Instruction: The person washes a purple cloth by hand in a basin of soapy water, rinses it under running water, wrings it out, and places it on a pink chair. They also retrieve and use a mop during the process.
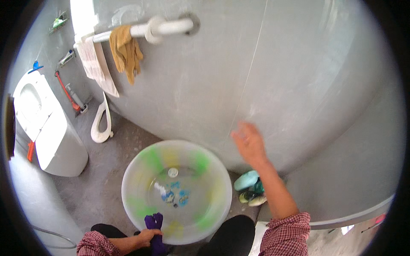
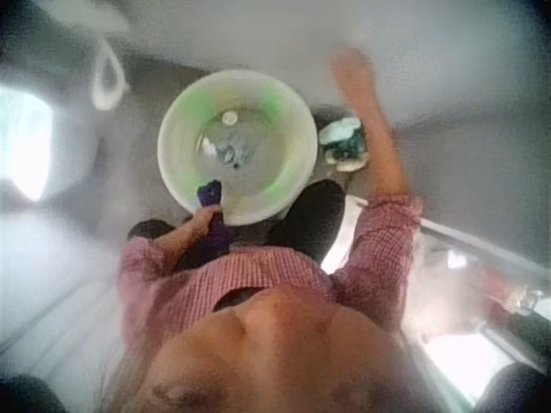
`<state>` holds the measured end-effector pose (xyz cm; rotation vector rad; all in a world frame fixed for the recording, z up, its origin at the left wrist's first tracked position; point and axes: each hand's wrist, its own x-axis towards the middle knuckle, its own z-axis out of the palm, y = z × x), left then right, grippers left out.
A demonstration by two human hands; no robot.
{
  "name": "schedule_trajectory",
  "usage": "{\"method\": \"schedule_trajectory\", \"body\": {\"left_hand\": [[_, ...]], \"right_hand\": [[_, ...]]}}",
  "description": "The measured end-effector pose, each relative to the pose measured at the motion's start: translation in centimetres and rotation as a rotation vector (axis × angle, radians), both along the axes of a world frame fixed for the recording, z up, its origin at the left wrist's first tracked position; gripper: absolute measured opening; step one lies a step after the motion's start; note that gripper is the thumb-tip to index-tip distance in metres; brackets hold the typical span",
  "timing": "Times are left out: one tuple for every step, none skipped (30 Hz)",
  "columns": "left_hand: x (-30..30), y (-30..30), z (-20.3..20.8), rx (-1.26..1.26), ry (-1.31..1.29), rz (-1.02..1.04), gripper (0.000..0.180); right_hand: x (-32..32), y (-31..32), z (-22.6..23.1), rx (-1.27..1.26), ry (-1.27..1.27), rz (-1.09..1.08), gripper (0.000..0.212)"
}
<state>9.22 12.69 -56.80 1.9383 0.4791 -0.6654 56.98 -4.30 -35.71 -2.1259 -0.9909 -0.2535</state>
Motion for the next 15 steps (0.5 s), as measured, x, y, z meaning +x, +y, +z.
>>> {"method": "schedule_trajectory", "body": {"left_hand": [[-0.1, -0.1, 0.3, -0.038, 0.003, 0.076, 0.041], [0.0, -0.9, 0.7, -0.165, 0.131, 0.388, 0.029], [0.3, -1.4, 1.0, -0.293, 0.266, 0.689, 0.021], [0.7, -1.9, 1.4, -0.381, 0.253, 0.731, 0.021], [0.7, -2.3, 1.8, -0.470, 0.240, 0.765, 0.021], [0.9, -2.6, 1.9, -0.444, 0.391, 0.998, 0.024], [0.7, -2.9, 2.0, -0.473, 0.373, 1.037, 0.026], [0.7, -2.6, 1.8, -0.484, 0.339, 1.054, 0.027], [0.2, -3.1, 1.7, -0.490, 0.317, 1.077, 0.029], [-0.1, -2.3, 1.4, -0.166, 0.004, 0.421, 0.044], [-1.0, -1.2, 1.2, 0.150, -0.285, -0.242, 0.068], [-1.1, -1.6, 0.7, 0.266, -0.148, -0.303, 0.067], [-1.5, -1.3, 0.3, 0.096, -0.331, -0.130, 0.065], [-1.3, -1.5, -0.2, 0.034, -0.338, -0.077, 0.063], [-1.5, -1.6, -0.6, 0.017, -0.292, -0.042, 0.059]], "right_hand": [[0.9, 1.0, 5.4, 0.206, -0.087, -0.021, 0.042], [0.9, 1.3, 10.7, 0.286, -0.194, -0.092, 0.041], [1.0, 2.4, 15.6, 0.526, -0.180, -0.010, 0.043], [0.8, 3.2, 20.2, 0.597, -0.255, -0.013, 0.047], [0.4, 3.9, 24.2, 0.649, -0.297, -0.069, 0.047], [-0.2, 4.8, 27.5, 0.699, -0.384, -0.061, 0.047], [-0.5, 6.1, 30.0, 0.708, -0.448, -0.047, 0.045], [-0.9, 7.4, 32.0, 0.746, -0.428, -0.067, 0.044], [-1.2, 8.8, 33.1, 0.623, -0.488, -0.068, 0.046], [-1.3, 10.0, 34.3, 0.524, -0.461, -0.103, 0.049], [-1.3, 11.0, 35.2, 0.429, -0.483, -0.136, 0.041], [-1.1, 12.0, 35.8, 0.327, -0.494, -0.167, 0.034], [-0.8, 12.9, 36.3, 0.219, -0.499, -0.191, 0.029], [-0.4, 14.2, 36.4, 0.105, -0.496, -0.207, 0.027], [0.0, 15.2, 36.5, 0.149, -0.522, -0.233, 0.026]]}}
